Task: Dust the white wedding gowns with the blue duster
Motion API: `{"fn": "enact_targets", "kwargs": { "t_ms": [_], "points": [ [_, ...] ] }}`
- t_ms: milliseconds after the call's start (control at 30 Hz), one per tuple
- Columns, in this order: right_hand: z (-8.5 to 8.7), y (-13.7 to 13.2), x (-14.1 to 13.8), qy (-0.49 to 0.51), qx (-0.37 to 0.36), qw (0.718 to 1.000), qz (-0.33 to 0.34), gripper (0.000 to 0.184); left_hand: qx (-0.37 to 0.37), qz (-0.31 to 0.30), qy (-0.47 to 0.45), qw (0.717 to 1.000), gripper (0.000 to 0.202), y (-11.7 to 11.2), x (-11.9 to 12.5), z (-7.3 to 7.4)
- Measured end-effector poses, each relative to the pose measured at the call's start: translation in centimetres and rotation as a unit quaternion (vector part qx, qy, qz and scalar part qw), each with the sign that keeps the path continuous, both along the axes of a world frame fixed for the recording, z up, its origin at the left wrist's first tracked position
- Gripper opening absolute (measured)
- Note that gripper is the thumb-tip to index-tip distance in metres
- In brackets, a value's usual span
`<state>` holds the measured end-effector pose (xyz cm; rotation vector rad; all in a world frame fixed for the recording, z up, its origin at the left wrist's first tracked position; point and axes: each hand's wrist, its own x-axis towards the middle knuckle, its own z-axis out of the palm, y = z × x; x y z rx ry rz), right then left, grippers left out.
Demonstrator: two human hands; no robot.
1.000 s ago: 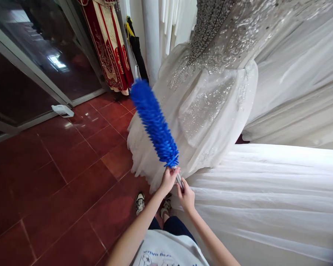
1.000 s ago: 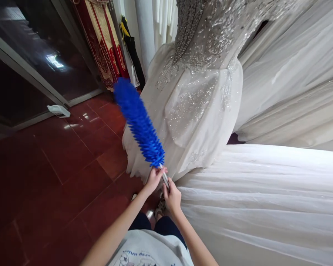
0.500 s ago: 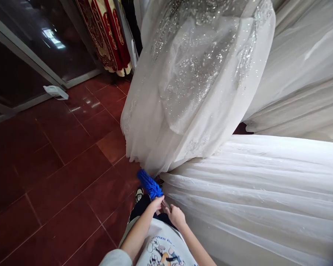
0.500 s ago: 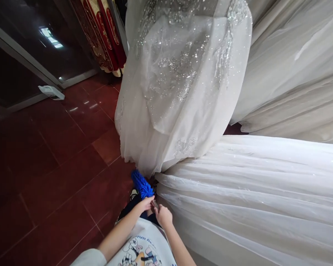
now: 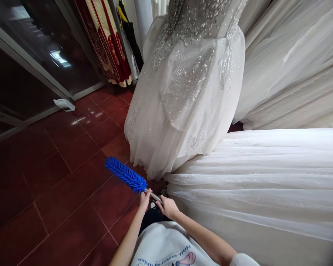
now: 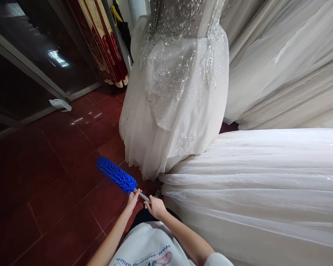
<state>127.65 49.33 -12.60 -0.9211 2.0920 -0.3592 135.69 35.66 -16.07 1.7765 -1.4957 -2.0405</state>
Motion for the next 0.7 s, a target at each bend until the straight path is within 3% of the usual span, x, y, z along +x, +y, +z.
{"fn": "enact_targets", "kwargs": {
  "t_ms": [133, 233, 367, 433, 500, 567, 633, 700],
  "points": [
    [2.7, 0.1, 0.4, 0.048, -0.085, 0.994, -0.049, 0.037, -0.067, -0.046, 0.073, 0.994, 0.033, -1.1, -1.0, 4.4],
    [5.1, 1.2, -0.3, 0.092, -0.149, 0.973, -0.147, 0.038, -0.099, -0.11, 0.148, 0.978, 0.034, -0.4, -4.2, 9.7],
    [8.9, 2.9, -1.3, 0.139, -0.262, 0.886, -0.357, 0.031, -0.207, -0.274, 0.224, 0.912, 0.033, 3.3, -9.6, 17.5],
    [10.6, 3.1, -1.9, 0.149, -0.296, 0.839, -0.432, 0.026, -0.237, -0.335, 0.249, 0.877, 0.035, 5.4, -12.1, 20.2],
    [11.8, 2.6, -2.9, 0.137, -0.323, 0.805, -0.478, 0.023, -0.265, -0.371, 0.269, 0.848, 0.04, 6.7, -14.5, 21.7],
    [12.1, 1.5, -4.2, 0.097, -0.341, 0.79, -0.5, 0.024, -0.296, -0.382, 0.264, 0.835, 0.044, 7.1, -16.7, 21.9],
    [11.7, 0.2, -5.6, 0.035, -0.332, 0.799, -0.5, 0.026, -0.304, -0.39, 0.205, 0.844, 0.047, 6.6, -18.6, 21.0],
    [10.4, -0.7, -6.6, -0.016, -0.305, 0.818, -0.487, 0.03, -0.294, -0.404, 0.132, 0.856, 0.05, 6.1, -20.0, 19.3]
  ]
}}
